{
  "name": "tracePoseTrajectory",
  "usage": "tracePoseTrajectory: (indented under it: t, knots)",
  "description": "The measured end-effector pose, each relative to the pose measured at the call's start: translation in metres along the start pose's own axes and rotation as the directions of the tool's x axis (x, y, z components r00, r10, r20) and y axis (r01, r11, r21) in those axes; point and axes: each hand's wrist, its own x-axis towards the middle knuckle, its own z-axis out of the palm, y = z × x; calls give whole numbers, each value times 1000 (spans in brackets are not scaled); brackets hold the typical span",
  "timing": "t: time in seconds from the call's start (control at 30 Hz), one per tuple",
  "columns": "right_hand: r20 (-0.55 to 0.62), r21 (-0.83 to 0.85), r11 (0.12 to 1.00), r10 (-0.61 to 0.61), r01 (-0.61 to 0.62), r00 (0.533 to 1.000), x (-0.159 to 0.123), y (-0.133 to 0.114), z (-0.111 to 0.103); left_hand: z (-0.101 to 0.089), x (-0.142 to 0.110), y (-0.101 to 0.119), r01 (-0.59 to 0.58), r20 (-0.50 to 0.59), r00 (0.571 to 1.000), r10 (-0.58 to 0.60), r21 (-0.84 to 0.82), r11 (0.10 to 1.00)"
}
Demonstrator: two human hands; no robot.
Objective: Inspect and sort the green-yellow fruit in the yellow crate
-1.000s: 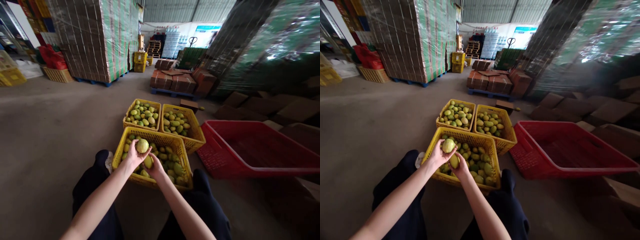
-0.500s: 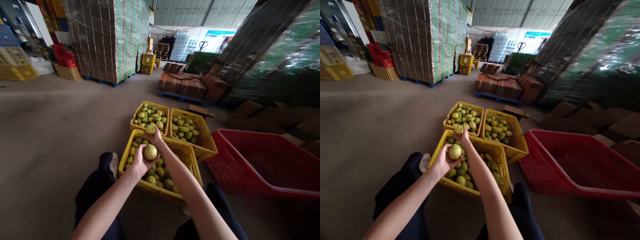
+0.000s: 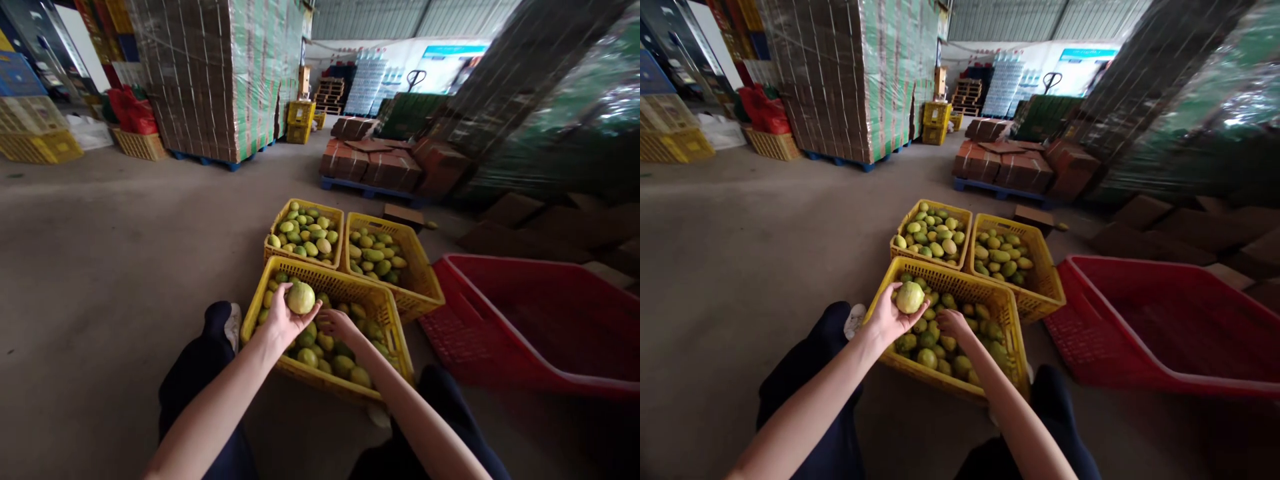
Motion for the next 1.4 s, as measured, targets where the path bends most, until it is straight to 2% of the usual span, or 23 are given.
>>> tracePoseTrajectory:
  t: [0.03,0.07,0.17,0.3,0.4,0.5,0.6,0.7,0.77,0.83,0.87,0.93,1.0,1.03,1.07,1.1,1.13,1.17,1.2,1.27,1.3,1.37,1.4]
  knots:
    - [-19,-15,1000,25,-25,1000,-3,1,-6,0,1,-1,4,-4,1000,-4,15,1000]
    - [-39,51,998,43,-41,998,-7,1,-10,-1,1,-3,10,-5,1000,-10,29,1000]
    - [-42,154,988,13,-7,999,-19,-3,-13,-5,6,-8,14,-4,1000,-14,66,998]
    - [49,249,968,-17,5,999,-46,-6,-12,-15,12,-13,-36,-30,999,40,118,992]
    - [94,316,948,-74,41,993,-67,-9,-21,-26,20,-20,-49,-47,997,59,193,980]
    - [32,384,919,-115,94,993,-82,-14,-39,-38,34,-30,-9,-60,998,27,271,963]
    - [-48,490,866,-87,100,995,-89,-20,-56,-55,51,-42,54,-128,992,-12,329,943]
    - [-83,586,805,-57,95,995,-93,-27,-70,-68,65,-56,92,-224,974,26,498,862]
    - [-89,654,751,-43,91,995,-97,-32,-81,-65,72,-66,119,-264,963,62,618,777]
    - [-99,717,689,-51,107,994,-102,-37,-93,-42,79,-75,127,-258,963,76,684,718]
    - [-113,736,664,-69,130,991,-104,-39,-99,-21,82,-79,111,-230,970,78,705,700]
    - [-166,759,622,-99,191,981,-109,-42,-112,33,88,-85,37,-134,986,97,748,663]
    - [-234,769,593,-86,239,968,-113,-43,-122,93,92,-90,-109,21,989,146,772,626]
    - [-260,772,585,-70,250,963,-115,-42,-126,118,91,-92,-207,118,975,189,786,582]
    - [-276,773,581,-54,255,960,-115,-42,-129,138,88,-93,-289,196,954,225,798,529]
    - [-283,773,580,-46,256,958,-116,-42,-131,149,84,-95,-344,252,936,248,809,476]
    - [-284,772,581,-45,257,958,-115,-41,-132,151,77,-96,-375,297,924,240,824,424]
    - [-284,770,583,-49,258,958,-114,-41,-134,144,69,-97,-375,318,926,205,847,376]
    - [-285,768,585,-53,261,957,-113,-40,-135,129,59,-97,-354,323,935,146,877,324]
    - [-292,763,586,-61,272,954,-109,-39,-135,84,38,-91,-276,284,955,-85,956,98]
    - [-297,761,588,-63,276,953,-107,-39,-135,58,27,-86,-225,224,965,-135,974,5]
    - [-300,753,598,-60,275,952,-104,-37,-132,11,3,-71,-134,121,986,-112,984,-117]
    - [-300,747,608,-55,271,952,-103,-36,-129,-6,-9,-62,-115,100,989,-107,984,-140]
